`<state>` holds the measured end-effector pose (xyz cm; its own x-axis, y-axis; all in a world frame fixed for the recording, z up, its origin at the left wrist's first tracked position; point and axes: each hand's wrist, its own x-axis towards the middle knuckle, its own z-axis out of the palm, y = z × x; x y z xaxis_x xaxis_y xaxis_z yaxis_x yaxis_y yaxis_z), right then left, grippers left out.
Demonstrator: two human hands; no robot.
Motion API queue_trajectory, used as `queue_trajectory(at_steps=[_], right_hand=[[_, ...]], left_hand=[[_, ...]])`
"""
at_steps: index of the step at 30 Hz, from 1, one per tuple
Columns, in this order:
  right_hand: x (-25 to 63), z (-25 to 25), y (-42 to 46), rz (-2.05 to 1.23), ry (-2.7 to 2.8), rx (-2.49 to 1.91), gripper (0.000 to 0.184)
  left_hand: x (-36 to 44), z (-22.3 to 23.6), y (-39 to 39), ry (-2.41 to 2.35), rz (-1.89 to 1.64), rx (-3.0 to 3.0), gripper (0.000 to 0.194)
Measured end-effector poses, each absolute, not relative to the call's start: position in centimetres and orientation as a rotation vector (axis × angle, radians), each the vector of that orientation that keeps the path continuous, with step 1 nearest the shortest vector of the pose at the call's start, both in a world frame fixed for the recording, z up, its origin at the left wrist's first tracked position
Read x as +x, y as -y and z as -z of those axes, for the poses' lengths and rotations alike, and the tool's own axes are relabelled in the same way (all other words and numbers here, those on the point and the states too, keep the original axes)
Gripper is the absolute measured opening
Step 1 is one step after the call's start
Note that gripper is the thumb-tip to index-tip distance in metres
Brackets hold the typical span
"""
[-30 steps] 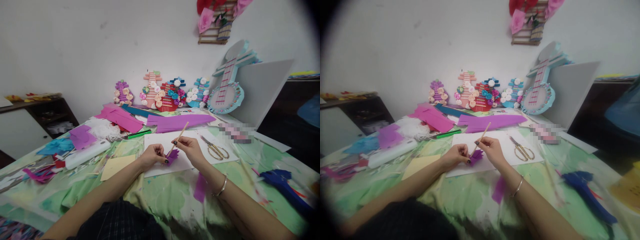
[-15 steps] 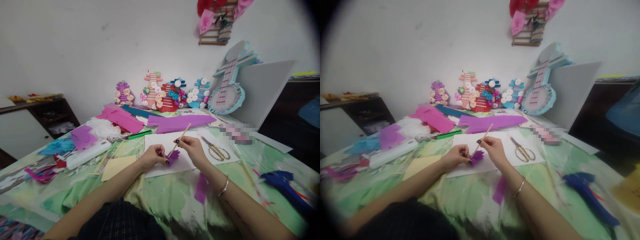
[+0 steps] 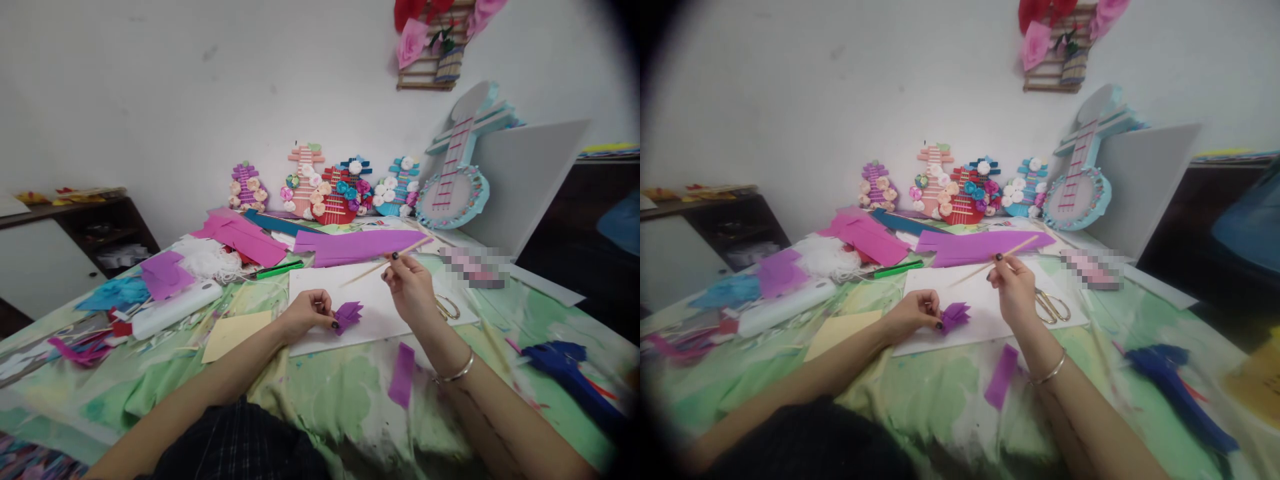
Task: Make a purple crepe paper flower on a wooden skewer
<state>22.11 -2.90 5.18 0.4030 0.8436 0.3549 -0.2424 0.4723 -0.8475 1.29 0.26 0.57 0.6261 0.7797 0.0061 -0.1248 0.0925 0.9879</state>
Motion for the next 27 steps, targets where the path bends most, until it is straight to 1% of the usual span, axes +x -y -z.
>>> queue_trajectory(at_steps=[2, 5, 6, 11, 12, 14, 16, 18, 23, 27], right_hand=[[22.8, -5.7, 3.0, -0.807, 0.908, -0.720, 0.020], [23.2, -6.0, 3.1, -0.814, 1.097, -0.708, 0.036], [23.2, -5.9, 3.0, -0.791, 1.147, -0.733, 0.037], [23.0, -4.9, 2.6, -0.559, 1.180, -0.906, 0.012], [23.0, -4.6, 2.5, -0.527, 1.209, -0.951, 0.011], [22.9, -4.3, 2.4, -0.526, 1.314, -1.017, 0.016], [22.5, -4.0, 2.5, -0.610, 1.429, -1.031, 0.024], [22.0, -3.9, 2.7, -0.689, 1.513, -1.045, 0.027], [20.5, -4.0, 3.4, -0.723, 1.707, -1.106, 0.021], [19.9, -3.5, 3.5, -0.678, 1.750, -1.089, 0.011]], left_hand=[[1.2, -0.6, -0.3, -0.618, -0.757, 1.292, 0.035], [1.2, -0.7, -0.3, -0.596, -0.795, 1.247, 0.033], [1.2, -0.8, -0.3, -0.586, -0.806, 1.230, 0.033], [1.2, -1.1, -0.2, -0.556, -0.843, 1.138, 0.035], [1.2, -1.2, -0.2, -0.546, -0.843, 1.123, 0.035], [1.2, -1.3, -0.2, -0.528, -0.842, 1.099, 0.036], [1.1, -1.4, -0.2, -0.518, -0.846, 1.085, 0.037], [1.1, -1.4, -0.2, -0.507, -0.844, 1.081, 0.038], [1.0, -1.3, -0.2, -0.482, -0.830, 1.105, 0.038], [0.9, -1.3, -0.1, -0.471, -0.786, 1.216, 0.035]])
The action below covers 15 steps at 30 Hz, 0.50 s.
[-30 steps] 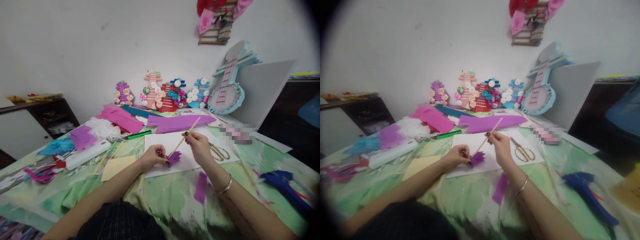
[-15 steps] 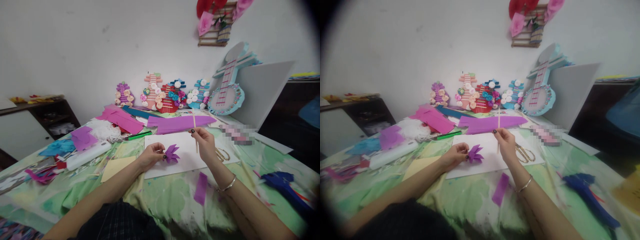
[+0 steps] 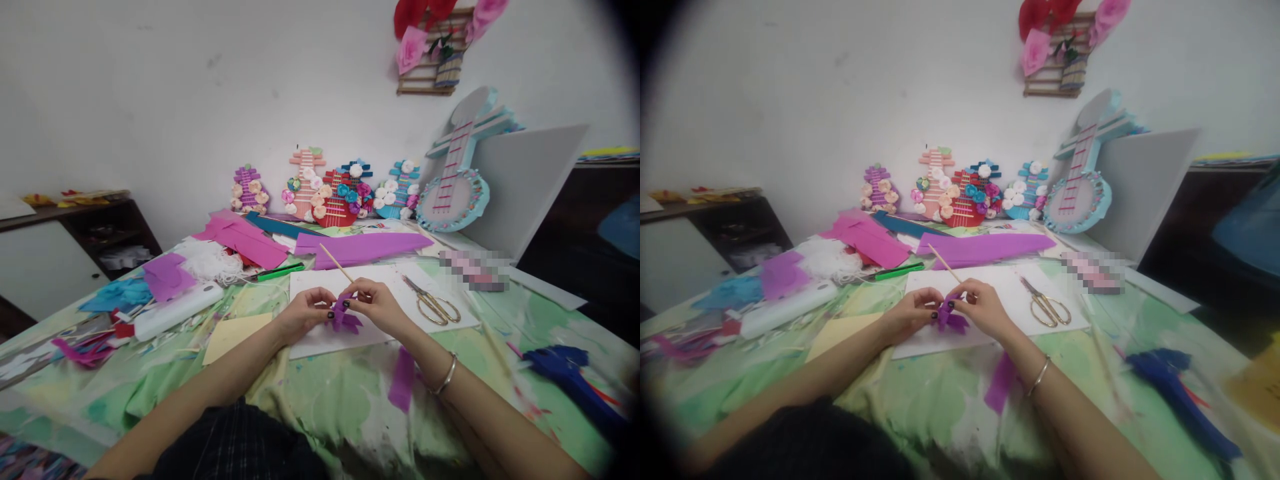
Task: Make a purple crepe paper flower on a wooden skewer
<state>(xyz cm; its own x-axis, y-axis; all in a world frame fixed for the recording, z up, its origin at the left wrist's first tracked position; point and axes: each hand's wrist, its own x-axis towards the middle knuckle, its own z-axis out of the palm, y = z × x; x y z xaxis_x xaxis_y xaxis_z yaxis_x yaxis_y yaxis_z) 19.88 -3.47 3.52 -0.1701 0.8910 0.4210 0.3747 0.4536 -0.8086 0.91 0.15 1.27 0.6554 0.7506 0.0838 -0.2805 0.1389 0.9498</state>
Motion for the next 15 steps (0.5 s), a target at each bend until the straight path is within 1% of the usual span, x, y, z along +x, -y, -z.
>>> queue_trajectory(at_steps=[7, 11, 15], right_hand=[[18.6, -2.4, 3.3, -0.657, 1.696, -1.057, 0.007], [17.7, -2.8, 3.7, -0.558, 1.597, -1.110, 0.007], [17.2, -3.0, 4.1, -0.530, 1.571, -1.111, 0.009]], left_hand=[[1.3, -1.1, 0.1, -0.564, -0.885, 1.646, 0.040], [1.8, -1.4, 0.9, -0.629, -0.996, 1.795, 0.028], [2.0, -1.9, 1.6, -0.645, -1.026, 1.752, 0.021]])
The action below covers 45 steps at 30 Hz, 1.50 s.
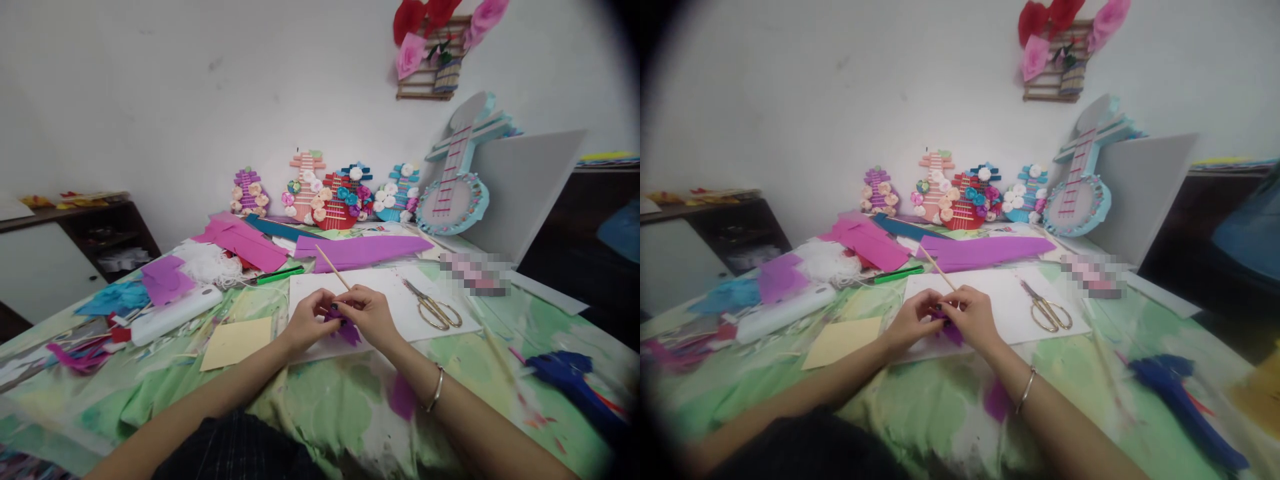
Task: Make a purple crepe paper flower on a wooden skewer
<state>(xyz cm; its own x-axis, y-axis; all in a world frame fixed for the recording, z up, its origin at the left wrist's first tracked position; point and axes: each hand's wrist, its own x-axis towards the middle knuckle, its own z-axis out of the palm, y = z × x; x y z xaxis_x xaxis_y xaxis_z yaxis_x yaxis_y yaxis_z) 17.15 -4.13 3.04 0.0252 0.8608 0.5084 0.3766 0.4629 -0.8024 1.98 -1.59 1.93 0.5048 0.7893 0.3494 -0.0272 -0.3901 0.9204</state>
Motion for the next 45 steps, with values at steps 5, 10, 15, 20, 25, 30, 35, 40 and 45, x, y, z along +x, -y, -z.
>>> queue_trajectory(at_steps=[5, 10, 15, 20, 25, 30, 35, 40, 45], right_hand=[[17.2, -2.9, 4.1, -0.630, 1.558, -1.087, 0.013], [17.8, -2.9, 3.7, -0.822, 1.534, -1.033, 0.030], [18.0, -2.7, 3.4, -0.982, 1.475, -0.982, 0.029], [18.0, -2.5, 3.4, -0.847, 1.522, -1.060, 0.015], [17.9, -2.6, 3.6, -0.764, 1.613, -1.135, 0.008], [17.7, -2.5, 3.6, -0.711, 1.683, -1.236, 0.005], [17.6, -2.4, 3.8, -0.654, 1.691, -1.272, 0.006], [17.6, -2.4, 3.8, -0.667, 1.709, -1.275, 0.004], [18.0, -2.1, 3.3, -0.767, 1.650, -1.186, 0.009]], left_hand=[[1.9, -1.8, 1.5, -0.638, -1.056, 1.599, 0.018], [1.8, -1.6, 1.2, -0.607, -1.093, 1.489, 0.024], [1.9, -1.6, 1.2, -0.643, -1.107, 1.465, 0.030], [1.9, -1.5, 1.2, -0.701, -1.081, 1.502, 0.029], [1.9, -1.0, 1.1, -0.676, -1.046, 1.534, 0.026], [2.0, -0.8, 1.1, -0.652, -1.000, 1.575, 0.027], [2.0, -1.0, 1.3, -0.642, -0.972, 1.606, 0.028], [2.0, -1.1, 1.3, -0.664, -0.971, 1.607, 0.028], [1.9, -1.2, 1.3, -0.638, -0.982, 1.593, 0.026]])
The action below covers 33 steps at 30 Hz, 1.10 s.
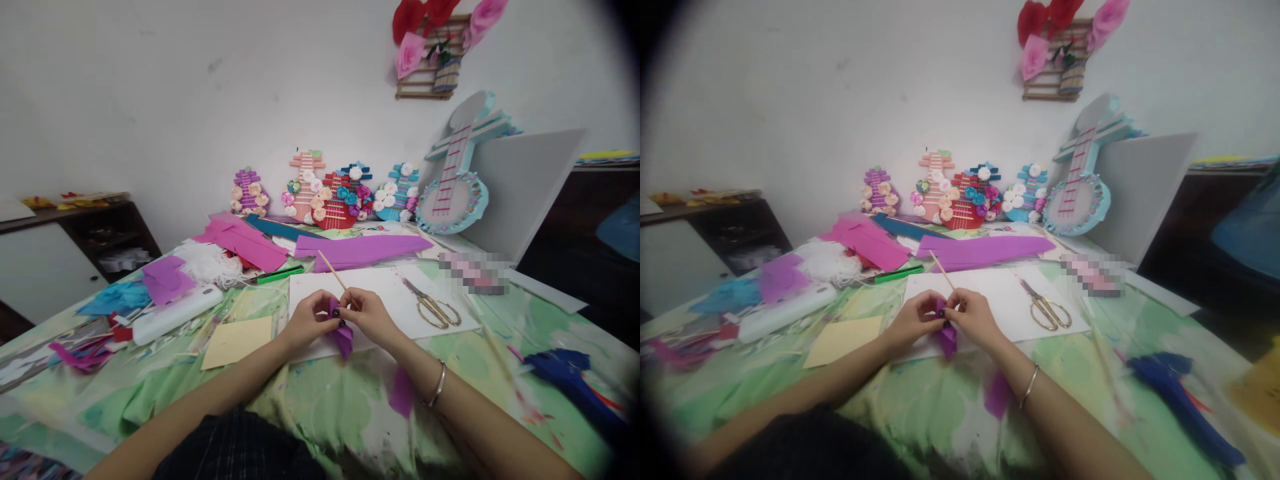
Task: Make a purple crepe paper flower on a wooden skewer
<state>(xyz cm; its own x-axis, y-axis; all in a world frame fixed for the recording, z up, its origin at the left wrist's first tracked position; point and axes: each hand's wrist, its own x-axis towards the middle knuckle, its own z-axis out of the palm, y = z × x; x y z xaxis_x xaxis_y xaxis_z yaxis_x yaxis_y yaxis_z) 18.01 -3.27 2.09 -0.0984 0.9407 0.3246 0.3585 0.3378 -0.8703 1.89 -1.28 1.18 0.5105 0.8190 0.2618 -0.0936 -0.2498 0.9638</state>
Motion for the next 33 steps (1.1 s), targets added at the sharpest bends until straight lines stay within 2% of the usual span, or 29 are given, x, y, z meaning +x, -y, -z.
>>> queue_trajectory(at_steps=[9, 13, 19, 27, 33], right_hand=[[18.54, -2.29, 3.11, -0.890, 1.523, -1.119, 0.019], [18.58, -2.04, 2.92, -0.850, 1.532, -1.143, 0.022], [18.52, -1.91, 2.92, -0.793, 1.548, -1.164, 0.019], [18.41, -1.82, 2.95, -0.906, 1.572, -1.135, 0.011], [18.43, -1.62, 2.81, -0.934, 1.527, -1.118, 0.014]], left_hand=[[1.66, -1.42, 1.12, -0.687, -1.068, 1.588, 0.031], [1.56, -1.31, 0.93, -0.745, -1.135, 1.603, 0.030], [1.31, -1.12, 0.61, -0.835, -1.136, 1.687, 0.026], [1.54, -1.48, 0.99, -0.785, -1.102, 1.678, 0.023], [1.37, -1.12, 0.57, -0.780, -1.116, 1.716, 0.025]])
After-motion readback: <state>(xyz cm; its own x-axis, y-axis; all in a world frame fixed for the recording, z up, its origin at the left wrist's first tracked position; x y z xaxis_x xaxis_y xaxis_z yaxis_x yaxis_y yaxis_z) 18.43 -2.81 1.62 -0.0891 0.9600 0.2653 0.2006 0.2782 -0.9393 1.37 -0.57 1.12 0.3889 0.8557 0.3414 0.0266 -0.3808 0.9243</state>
